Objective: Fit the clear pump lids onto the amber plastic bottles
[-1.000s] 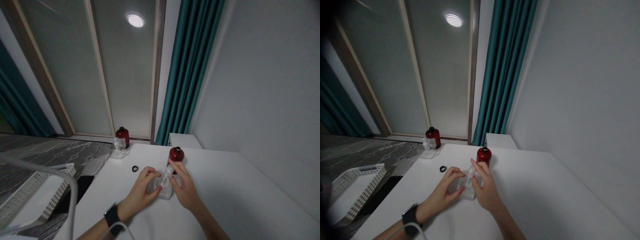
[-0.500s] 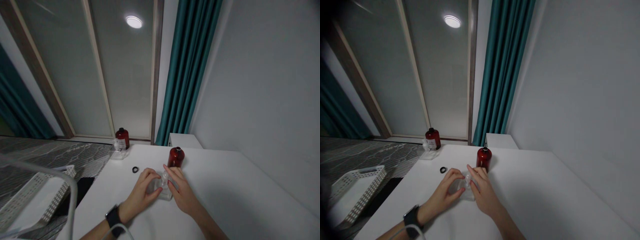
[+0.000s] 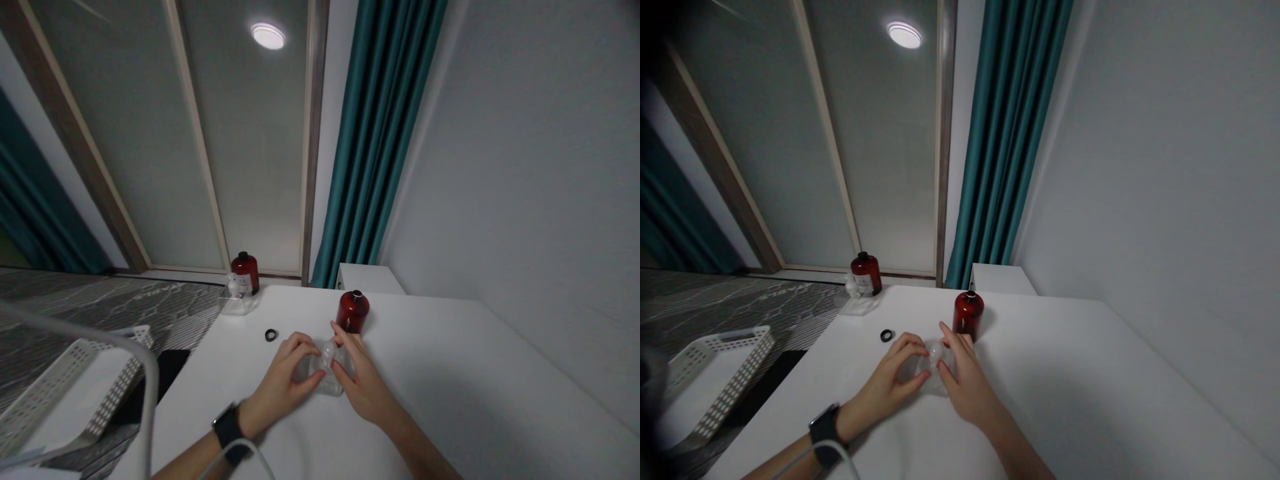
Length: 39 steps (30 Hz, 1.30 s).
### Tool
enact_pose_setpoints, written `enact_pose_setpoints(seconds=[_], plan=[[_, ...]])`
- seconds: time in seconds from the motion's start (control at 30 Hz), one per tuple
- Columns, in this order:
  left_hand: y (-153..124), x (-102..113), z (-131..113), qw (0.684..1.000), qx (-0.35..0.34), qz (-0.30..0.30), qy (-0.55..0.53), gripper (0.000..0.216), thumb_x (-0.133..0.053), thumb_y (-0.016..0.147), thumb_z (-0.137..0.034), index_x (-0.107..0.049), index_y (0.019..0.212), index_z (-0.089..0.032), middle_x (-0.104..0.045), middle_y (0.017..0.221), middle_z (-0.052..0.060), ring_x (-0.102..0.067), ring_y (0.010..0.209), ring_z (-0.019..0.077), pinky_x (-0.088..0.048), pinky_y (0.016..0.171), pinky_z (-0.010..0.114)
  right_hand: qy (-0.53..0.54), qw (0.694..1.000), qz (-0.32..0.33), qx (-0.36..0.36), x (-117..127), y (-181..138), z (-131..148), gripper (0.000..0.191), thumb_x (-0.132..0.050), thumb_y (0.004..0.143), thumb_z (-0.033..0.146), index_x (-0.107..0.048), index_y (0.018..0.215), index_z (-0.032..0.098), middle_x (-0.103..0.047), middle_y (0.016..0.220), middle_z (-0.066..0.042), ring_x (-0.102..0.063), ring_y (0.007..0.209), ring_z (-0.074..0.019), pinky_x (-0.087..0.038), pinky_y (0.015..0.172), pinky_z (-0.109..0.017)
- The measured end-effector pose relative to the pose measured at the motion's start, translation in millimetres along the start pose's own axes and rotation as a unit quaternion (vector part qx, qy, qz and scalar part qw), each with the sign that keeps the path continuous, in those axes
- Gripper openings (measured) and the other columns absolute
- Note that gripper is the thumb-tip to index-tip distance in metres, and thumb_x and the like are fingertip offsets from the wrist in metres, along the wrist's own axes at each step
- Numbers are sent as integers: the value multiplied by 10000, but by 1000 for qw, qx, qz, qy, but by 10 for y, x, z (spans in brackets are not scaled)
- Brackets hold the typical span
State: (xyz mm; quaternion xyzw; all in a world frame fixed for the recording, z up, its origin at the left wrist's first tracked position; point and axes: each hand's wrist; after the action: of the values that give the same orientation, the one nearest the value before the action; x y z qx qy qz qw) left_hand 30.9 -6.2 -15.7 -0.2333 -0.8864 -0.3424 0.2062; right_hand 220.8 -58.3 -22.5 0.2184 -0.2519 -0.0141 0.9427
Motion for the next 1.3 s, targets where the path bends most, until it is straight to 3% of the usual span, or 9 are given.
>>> enact_pose_setpoints(seconds=[0.2,0.4,0.6,0.77,1.17,1.3], plan=[[4,8,11,1000,4,8,14,177,-647,849,-172,-607,1017,-214,-593,1071,69,-561,1018,236,-447,901,369,0,999,-30,-17,-17,-26,30,671,-554,877,167,-313,1495,272,-534,1095,-59,-534,1108,-235,-383,1078,-454],[-3,-5,35,1000,7,14,17,182,-650,854,-179,-613,1028,-220,-604,1073,67,-564,1019,238,-440,898,373,59,997,-26,-30,-2,-45,71,644,-515,897,180,-278,1491,260,-567,1214,-70,-540,1169,-224,-354,1099,-426],[1,-2,32,1000,7,18,15,160,-662,856,-177,-623,1005,-220,-603,1070,59,-565,1032,233,-427,908,367,87,994,-60,-37,12,-30,25,573,-531,899,245,-357,1445,255,-601,1089,-55,-574,1102,-224,-346,1091,-437],[2,9,23,1000,8,23,17,150,-652,860,-174,-622,1000,-216,-605,1072,60,-567,1037,232,-416,911,373,127,989,-49,-55,18,-34,6,599,-533,907,271,-314,1465,262,-602,1149,-81,-560,1153,-236,-332,1100,-458],[-9,25,-1,999,19,29,20,143,-646,864,-194,-621,1002,-221,-608,1074,64,-568,1037,237,-419,915,380,158,984,-49,-61,27,-12,10,626,-515,841,168,-341,1436,263,-579,1058,-49,-552,1169,-226,-282,1146,-495],[-11,24,11,1000,15,24,14,156,-653,860,-180,-622,1008,-222,-604,1073,61,-565,1033,235,-419,911,374,150,987,-27,-58,26,-28,5,685,-490,805,87,-344,1447,275,-581,1176,-65,-523,1227,-218,-247,1169,-493]])
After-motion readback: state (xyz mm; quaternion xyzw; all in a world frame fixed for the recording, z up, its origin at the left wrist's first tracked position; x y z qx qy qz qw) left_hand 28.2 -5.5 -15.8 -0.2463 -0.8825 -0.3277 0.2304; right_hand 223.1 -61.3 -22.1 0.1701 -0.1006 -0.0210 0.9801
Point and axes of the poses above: each hand's wrist, its own y-axis towards the middle knuckle, its own x-axis out of the back of the hand, z = x × y
